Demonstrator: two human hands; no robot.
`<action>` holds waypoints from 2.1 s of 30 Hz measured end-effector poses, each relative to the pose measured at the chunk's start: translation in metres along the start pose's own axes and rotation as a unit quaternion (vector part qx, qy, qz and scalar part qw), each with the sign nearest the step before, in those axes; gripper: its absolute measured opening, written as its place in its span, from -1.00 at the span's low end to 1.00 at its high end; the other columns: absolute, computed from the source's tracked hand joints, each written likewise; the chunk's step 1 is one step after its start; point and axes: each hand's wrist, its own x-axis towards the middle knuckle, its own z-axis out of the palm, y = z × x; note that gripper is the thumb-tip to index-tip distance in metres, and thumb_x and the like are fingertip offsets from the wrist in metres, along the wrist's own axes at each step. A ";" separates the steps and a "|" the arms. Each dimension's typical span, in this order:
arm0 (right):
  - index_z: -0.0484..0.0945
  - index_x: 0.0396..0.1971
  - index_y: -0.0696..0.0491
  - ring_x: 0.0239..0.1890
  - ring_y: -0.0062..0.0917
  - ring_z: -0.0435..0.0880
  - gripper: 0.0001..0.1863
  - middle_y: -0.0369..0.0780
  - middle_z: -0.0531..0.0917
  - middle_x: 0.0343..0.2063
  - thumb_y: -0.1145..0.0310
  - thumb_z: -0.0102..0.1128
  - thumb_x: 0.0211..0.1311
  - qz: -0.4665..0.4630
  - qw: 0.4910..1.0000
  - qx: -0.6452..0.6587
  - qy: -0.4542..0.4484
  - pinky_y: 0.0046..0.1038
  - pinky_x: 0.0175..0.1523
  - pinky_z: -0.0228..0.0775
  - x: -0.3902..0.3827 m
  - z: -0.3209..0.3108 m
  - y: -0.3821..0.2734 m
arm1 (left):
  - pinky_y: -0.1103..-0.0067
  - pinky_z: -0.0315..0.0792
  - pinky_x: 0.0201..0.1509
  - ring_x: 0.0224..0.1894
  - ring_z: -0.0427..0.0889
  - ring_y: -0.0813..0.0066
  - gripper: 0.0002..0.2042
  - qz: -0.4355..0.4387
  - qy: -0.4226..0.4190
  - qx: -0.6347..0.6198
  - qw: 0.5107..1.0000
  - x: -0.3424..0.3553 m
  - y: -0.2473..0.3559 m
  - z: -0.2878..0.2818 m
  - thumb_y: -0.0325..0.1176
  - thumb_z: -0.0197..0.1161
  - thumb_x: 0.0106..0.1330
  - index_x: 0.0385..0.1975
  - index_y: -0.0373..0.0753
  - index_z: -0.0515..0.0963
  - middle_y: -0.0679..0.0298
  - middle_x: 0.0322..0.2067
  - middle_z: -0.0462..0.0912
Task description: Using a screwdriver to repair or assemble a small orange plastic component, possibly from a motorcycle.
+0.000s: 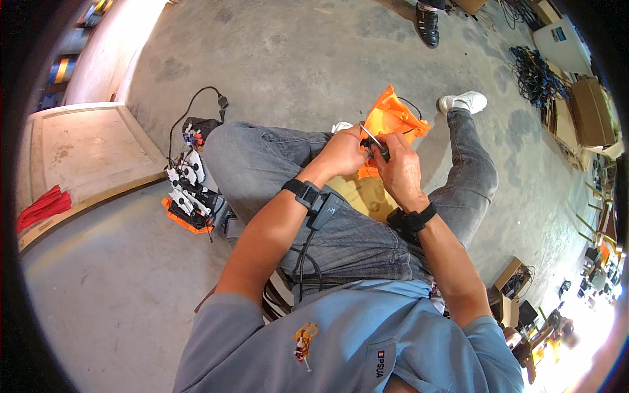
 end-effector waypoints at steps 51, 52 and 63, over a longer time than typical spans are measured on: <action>0.48 -0.37 0.17 -0.36 -0.07 0.57 -0.81 -0.04 0.52 -0.45 0.40 0.30 0.21 -0.046 0.997 -0.063 -0.020 -0.16 -0.28 0.44 0.011 0.007 0.007 | 0.21 0.51 -0.13 -0.20 0.68 -0.14 -0.62 0.007 0.019 0.006 1.000 0.003 0.001 0.002 -0.51 0.16 0.20 0.06 -0.34 0.48 -0.18 -0.29 0.68; 0.48 -0.37 0.17 -0.36 -0.07 0.57 -0.81 -0.04 0.52 -0.45 0.40 0.30 0.21 -0.045 0.997 -0.063 -0.021 -0.16 -0.28 0.44 0.011 0.007 0.007 | 0.21 0.51 -0.13 -0.20 0.68 -0.14 -0.62 0.007 0.019 0.006 1.000 0.003 -0.002 0.003 -0.51 0.16 0.20 0.06 -0.34 0.48 -0.18 -0.29 0.68; 0.54 -0.26 0.15 -0.31 -0.09 0.65 -0.82 -0.06 0.62 -0.34 0.48 0.33 0.18 -0.007 1.000 0.001 -0.015 -0.18 -0.23 0.50 0.007 -0.001 0.004 | 0.25 0.54 -0.08 -0.16 0.68 -0.13 -0.61 -0.029 0.000 0.027 0.999 0.000 0.008 -0.004 -0.48 0.17 0.23 0.06 -0.47 0.44 -0.21 -0.26 0.68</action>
